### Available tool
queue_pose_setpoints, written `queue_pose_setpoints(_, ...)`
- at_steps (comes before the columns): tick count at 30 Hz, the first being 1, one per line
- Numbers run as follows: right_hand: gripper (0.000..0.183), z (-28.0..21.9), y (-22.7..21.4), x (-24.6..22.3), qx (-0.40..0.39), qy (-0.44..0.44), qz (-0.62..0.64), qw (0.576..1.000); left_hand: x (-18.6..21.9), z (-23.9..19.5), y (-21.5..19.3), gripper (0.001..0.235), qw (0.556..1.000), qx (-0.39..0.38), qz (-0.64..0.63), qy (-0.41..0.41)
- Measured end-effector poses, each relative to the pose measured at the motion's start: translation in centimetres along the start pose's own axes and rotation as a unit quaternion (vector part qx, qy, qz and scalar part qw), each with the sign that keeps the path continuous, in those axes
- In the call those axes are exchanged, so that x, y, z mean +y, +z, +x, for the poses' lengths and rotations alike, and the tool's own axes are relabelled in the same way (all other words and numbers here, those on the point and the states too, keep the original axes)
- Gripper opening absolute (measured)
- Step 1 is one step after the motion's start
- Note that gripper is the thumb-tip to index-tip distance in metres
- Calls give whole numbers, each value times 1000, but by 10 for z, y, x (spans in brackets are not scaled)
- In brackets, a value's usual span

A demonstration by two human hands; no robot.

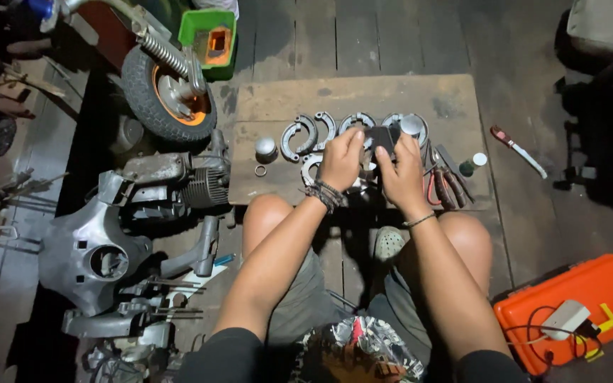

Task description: Assembling motorcycle clutch or brake components on a wooden block on the floor.

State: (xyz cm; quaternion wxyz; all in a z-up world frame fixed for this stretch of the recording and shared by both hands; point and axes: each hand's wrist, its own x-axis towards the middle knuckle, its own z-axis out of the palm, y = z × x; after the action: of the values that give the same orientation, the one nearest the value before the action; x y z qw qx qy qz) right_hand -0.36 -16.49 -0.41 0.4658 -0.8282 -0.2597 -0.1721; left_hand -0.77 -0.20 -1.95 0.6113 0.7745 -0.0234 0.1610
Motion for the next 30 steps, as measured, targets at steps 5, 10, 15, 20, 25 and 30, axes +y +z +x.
queue_pose_setpoints(5,15,-1,2,6,11,0,6,1000,-14,2,5,36,1000,-5,-13,-2)
queue_pose_setpoints(10,17,-1,0,12,31,14,13,999,-1,-2,6,34,999,-34,19,10)
queue_pose_setpoints(15,14,4,-4,-6,53,22,30,998,-33,13,5,35,996,24,-86,8)
queue_pose_setpoints(20,16,3,1,-7,69,25,39,997,-7,4,6,34,995,17,-99,16)
queue_pose_setpoints(25,17,3,5,9,96,36,39,994,13,-6,5,29,994,-10,-23,103)
queue_pose_setpoints(30,17,-1,15,7,90,38,40,994,18,-12,0,32,991,1,71,110)
